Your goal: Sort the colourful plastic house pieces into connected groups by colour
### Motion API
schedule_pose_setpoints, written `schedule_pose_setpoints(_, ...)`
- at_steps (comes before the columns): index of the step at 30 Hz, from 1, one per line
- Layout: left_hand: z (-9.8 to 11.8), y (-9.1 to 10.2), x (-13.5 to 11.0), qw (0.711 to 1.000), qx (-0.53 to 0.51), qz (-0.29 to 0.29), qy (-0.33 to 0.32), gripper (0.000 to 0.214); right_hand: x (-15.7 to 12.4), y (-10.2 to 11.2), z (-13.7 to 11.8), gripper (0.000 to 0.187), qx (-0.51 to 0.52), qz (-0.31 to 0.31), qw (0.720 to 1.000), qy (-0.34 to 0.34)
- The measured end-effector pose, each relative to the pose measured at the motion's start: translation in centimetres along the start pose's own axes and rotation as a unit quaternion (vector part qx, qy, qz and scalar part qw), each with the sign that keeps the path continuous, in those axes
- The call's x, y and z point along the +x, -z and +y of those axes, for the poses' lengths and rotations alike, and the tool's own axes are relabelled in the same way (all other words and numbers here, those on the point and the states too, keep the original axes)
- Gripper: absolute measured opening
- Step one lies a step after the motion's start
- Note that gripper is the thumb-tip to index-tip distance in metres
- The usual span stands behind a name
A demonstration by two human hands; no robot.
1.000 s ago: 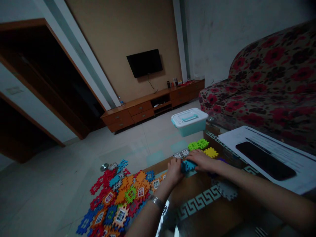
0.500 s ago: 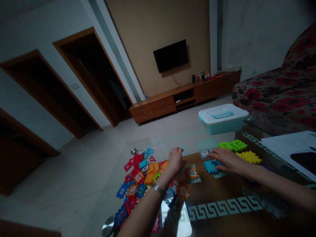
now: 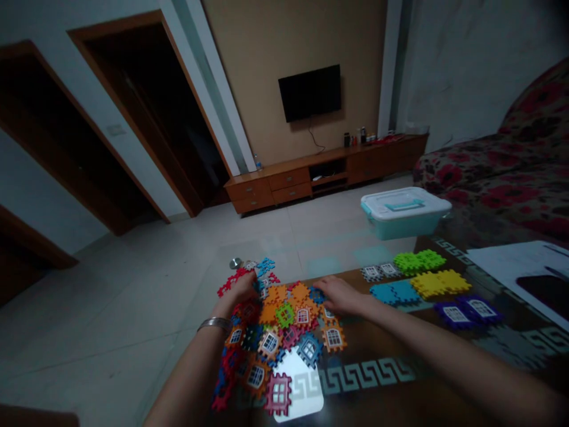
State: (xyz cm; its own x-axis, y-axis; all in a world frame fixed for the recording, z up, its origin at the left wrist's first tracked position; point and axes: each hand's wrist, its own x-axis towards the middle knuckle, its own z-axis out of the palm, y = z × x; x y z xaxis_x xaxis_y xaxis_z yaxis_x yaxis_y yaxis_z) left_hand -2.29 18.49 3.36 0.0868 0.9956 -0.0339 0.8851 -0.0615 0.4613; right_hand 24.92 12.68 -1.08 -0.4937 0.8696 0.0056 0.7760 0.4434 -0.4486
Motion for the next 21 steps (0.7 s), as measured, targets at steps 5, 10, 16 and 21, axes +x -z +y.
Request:
schedule_pose_setpoints(5,-2.5,0.4,0.9,0.993,0.105,-0.055,0.011,0.024,2.0,-0.9,-2.0,0.032,0.004,0.011,0.999,-0.034)
schedule_pose_setpoints(10,-1.6,0.6,-0.5,0.988,0.154,-0.006,0.001,0.029,0.3,-1.3,-1.4,0.033,0.041,0.099,0.993,-0.048)
schedule_pose_setpoints(16,5.3,-3.6,-4.2,0.981,0.097,-0.046,-0.160,0.026,-8.5,-0.1,2.9,0.027,0.106,0.265,0.953,-0.101)
schedule_pose_setpoints(21,13.6,-9.9,-5.4,0.971,0.001,-0.094,-0.219,0.035,-16.4,0.4,6.7,0.026,0.100,0.398,0.897,-0.165)
